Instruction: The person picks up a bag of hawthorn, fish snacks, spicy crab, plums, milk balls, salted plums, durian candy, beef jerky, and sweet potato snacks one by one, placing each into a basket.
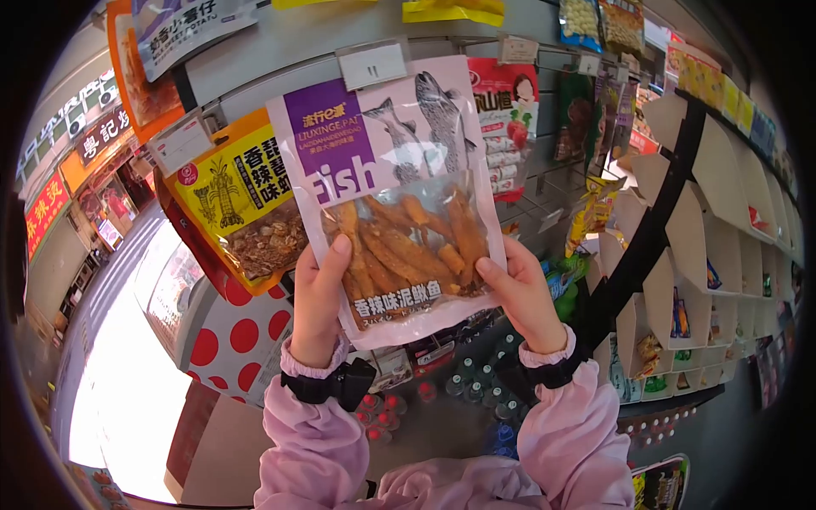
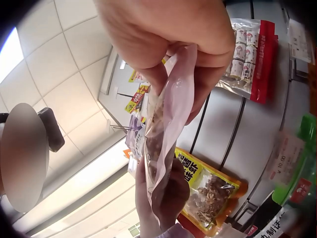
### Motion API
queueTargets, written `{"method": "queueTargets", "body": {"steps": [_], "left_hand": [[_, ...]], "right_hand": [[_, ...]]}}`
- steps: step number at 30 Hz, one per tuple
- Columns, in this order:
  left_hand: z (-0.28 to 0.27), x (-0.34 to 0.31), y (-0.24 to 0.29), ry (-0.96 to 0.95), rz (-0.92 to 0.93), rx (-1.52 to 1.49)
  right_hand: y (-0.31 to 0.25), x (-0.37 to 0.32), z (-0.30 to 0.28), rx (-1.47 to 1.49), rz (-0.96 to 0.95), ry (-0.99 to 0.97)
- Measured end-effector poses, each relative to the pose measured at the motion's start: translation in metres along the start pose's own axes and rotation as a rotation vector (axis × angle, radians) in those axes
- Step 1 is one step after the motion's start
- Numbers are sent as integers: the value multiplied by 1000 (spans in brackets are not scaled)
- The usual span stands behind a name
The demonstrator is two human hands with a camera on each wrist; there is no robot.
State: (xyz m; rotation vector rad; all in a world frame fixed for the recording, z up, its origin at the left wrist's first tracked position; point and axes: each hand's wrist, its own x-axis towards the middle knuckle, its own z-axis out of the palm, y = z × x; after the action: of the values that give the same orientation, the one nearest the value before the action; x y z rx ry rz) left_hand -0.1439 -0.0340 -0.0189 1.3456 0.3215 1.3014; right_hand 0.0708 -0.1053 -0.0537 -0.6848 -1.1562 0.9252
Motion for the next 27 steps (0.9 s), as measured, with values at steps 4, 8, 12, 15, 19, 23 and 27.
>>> {"method": "queueTargets", "body": {"steps": [4, 8, 12, 15, 19, 23, 27], "left_hand": [[8, 14, 6, -10, 20, -17], [8, 22, 10, 0, 5, -38], [6, 21, 11, 9, 8, -21], [4, 20, 9, 15, 20, 12], [7, 16, 11, 13, -6, 9], [13, 16, 9, 2, -14, -43], [7, 23, 0, 19, -46, -15]], "right_hand": [[-8, 10, 1, 11, -33, 4], [-14, 19, 5, 42, -29, -2], [-13, 22, 4, 43, -17, -19], [-15, 17, 3, 40, 22, -34], [-15, 14, 3, 68, 26, -46], [-16, 16, -3, 42, 34, -82], [-7, 28, -12, -84, 65, -75]]}}
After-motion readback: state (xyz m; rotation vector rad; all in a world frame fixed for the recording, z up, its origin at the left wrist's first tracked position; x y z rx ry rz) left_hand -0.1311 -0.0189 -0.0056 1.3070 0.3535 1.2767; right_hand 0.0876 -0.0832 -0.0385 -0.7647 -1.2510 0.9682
